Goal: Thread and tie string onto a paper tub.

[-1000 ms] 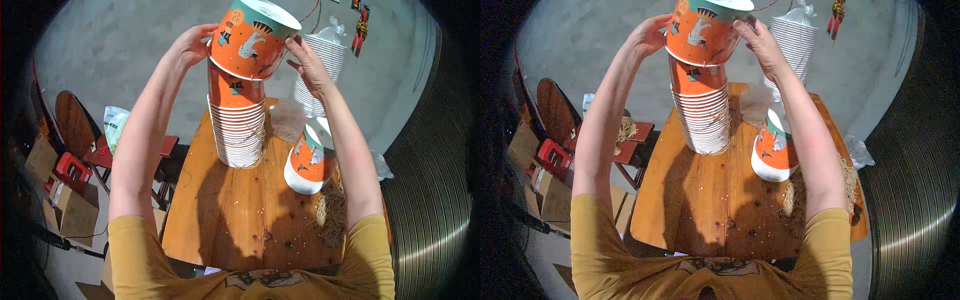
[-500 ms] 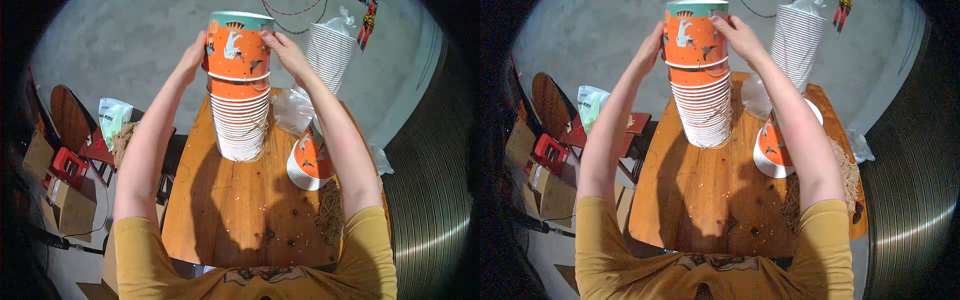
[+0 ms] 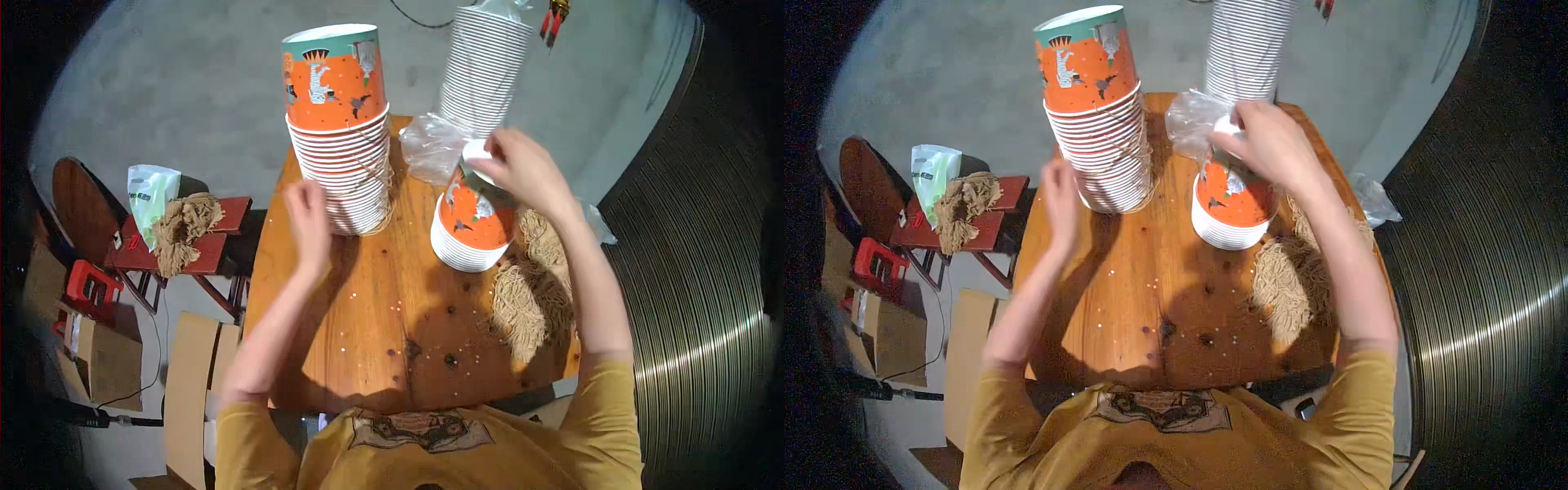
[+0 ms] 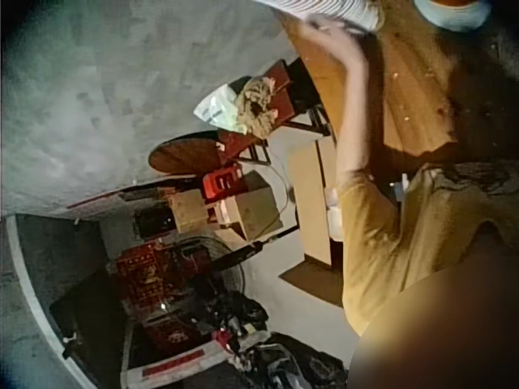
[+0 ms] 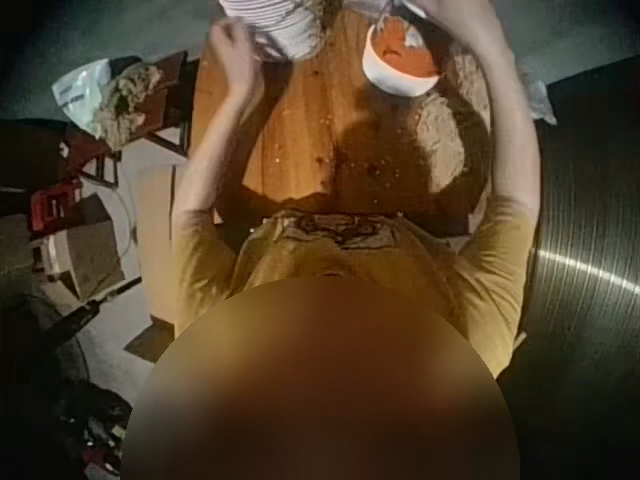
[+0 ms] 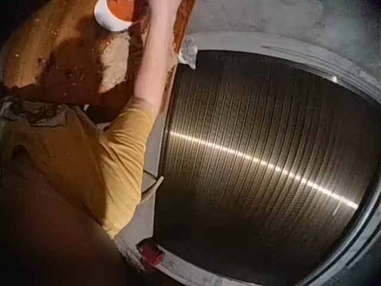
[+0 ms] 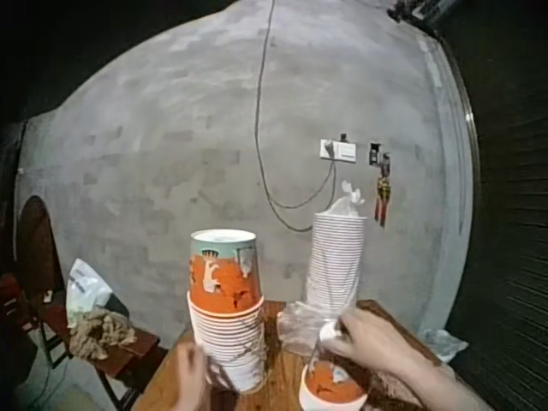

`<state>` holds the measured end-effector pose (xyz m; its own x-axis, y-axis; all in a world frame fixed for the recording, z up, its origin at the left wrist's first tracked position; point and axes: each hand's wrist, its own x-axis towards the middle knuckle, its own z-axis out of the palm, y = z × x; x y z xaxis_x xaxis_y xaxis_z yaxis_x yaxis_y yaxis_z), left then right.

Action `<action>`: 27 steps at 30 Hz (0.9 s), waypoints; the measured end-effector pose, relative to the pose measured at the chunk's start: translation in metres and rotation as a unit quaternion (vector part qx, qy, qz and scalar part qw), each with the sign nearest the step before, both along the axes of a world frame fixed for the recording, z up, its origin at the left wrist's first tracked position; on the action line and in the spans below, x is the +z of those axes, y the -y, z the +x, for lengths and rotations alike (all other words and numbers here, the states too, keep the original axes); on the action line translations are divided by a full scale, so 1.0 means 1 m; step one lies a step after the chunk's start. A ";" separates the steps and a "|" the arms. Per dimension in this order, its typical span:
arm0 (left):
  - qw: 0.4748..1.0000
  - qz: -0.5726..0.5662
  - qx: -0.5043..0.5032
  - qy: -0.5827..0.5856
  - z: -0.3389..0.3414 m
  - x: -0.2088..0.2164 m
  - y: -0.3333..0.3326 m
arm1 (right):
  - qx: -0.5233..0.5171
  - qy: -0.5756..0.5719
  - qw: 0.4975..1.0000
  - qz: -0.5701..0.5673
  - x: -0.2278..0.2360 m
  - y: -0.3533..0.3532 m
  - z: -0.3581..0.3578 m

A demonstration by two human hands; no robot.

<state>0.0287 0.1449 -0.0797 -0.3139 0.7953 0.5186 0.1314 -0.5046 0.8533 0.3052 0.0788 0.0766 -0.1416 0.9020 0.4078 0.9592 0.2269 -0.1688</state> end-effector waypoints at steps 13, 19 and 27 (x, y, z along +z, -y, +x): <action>0.960 -0.037 -0.234 -0.147 0.155 -0.058 0.038 | 0.109 -0.078 0.981 0.143 -0.057 0.008 0.020; 0.960 -0.058 -0.222 -0.162 0.153 -0.067 0.032 | 0.134 -0.089 0.966 0.201 -0.060 -0.002 0.021; 0.960 -0.035 -0.213 -0.181 0.155 -0.068 0.020 | 0.130 -0.066 0.951 0.274 -0.035 -0.005 0.025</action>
<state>0.1840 0.1254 -0.1477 0.2377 0.8487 0.4725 0.2198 -0.5209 0.8249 0.3304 0.0843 0.0421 -0.2465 0.4907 0.8358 0.8372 0.5422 -0.0714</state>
